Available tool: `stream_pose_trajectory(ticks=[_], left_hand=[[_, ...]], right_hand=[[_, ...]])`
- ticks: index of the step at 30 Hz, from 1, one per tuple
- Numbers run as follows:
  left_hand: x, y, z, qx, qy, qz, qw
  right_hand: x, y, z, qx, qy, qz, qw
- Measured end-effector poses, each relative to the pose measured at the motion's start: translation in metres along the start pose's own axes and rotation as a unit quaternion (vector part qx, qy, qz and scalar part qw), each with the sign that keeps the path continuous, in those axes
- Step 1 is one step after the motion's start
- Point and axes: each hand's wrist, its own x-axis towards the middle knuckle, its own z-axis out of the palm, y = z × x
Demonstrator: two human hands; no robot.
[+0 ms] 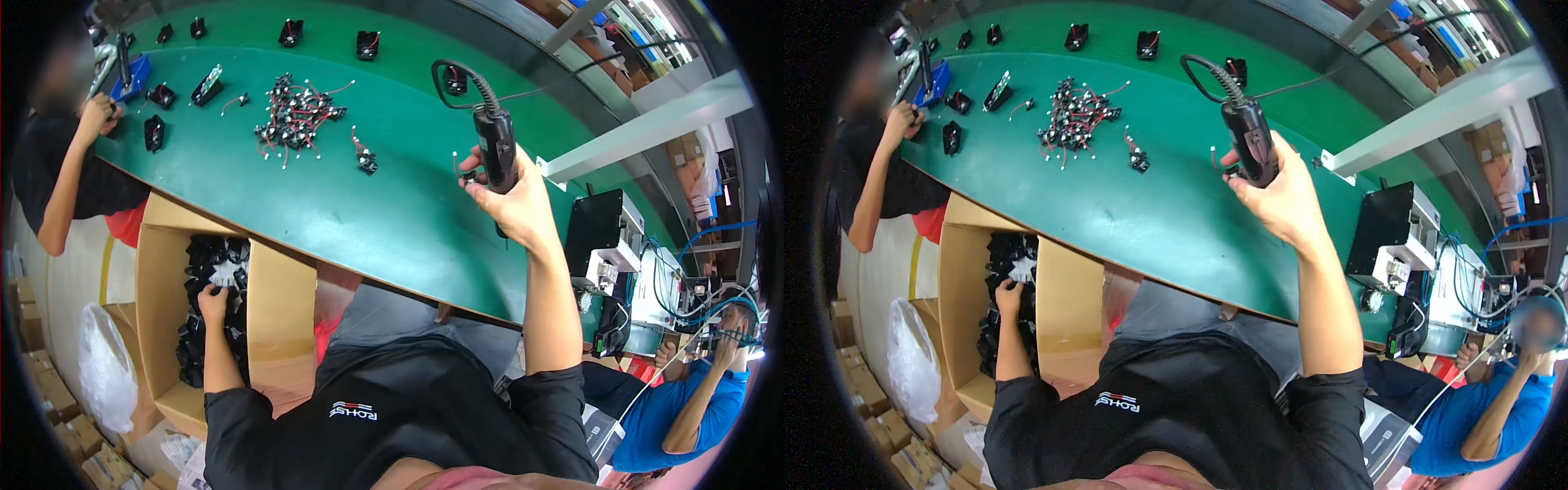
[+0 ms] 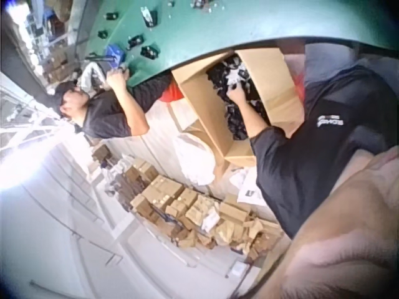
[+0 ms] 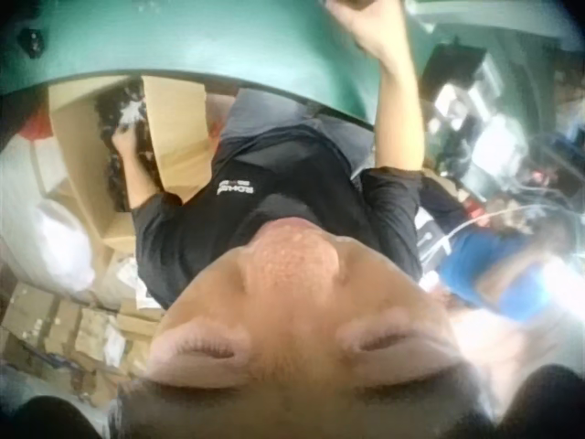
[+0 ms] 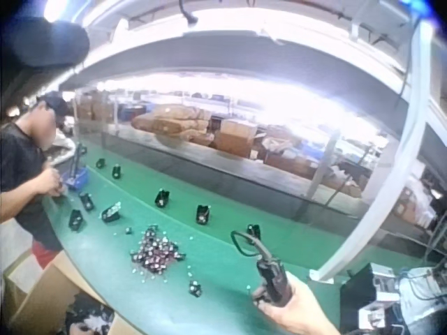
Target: Assemble electronic components using a specialized handheld tool at a factory workbench.
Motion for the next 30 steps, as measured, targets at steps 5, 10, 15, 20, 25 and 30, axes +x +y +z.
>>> stream_pose_trajectory(ticks=[5,10,15,20,25,30], left_hand=[[-0.005,-0.047,0.004,-0.158,-0.018,-0.039,0.987],[-0.026,-0.034,0.001,-0.275,-0.071,-0.171,0.943],[-0.037,-0.020,-0.029,-0.314,-0.031,-0.260,0.913],[-0.046,0.018,-0.069,-0.393,0.136,-0.128,0.901],[-0.121,0.221,-0.148,-0.656,-0.094,0.187,0.725],[-0.196,0.393,-0.111,-0.640,-0.485,0.248,0.542]], right_hand=[[-0.012,-0.004,-0.007,0.080,-0.002,0.002,0.997],[-0.030,0.002,-0.027,0.076,0.040,0.014,0.996],[-0.061,0.007,-0.050,0.121,0.078,0.019,0.989],[-0.104,0.022,-0.066,0.166,0.140,0.004,0.976],[-0.142,0.034,-0.077,0.205,0.195,-0.002,0.959],[-0.155,0.031,-0.066,0.231,0.236,-0.041,0.943]])
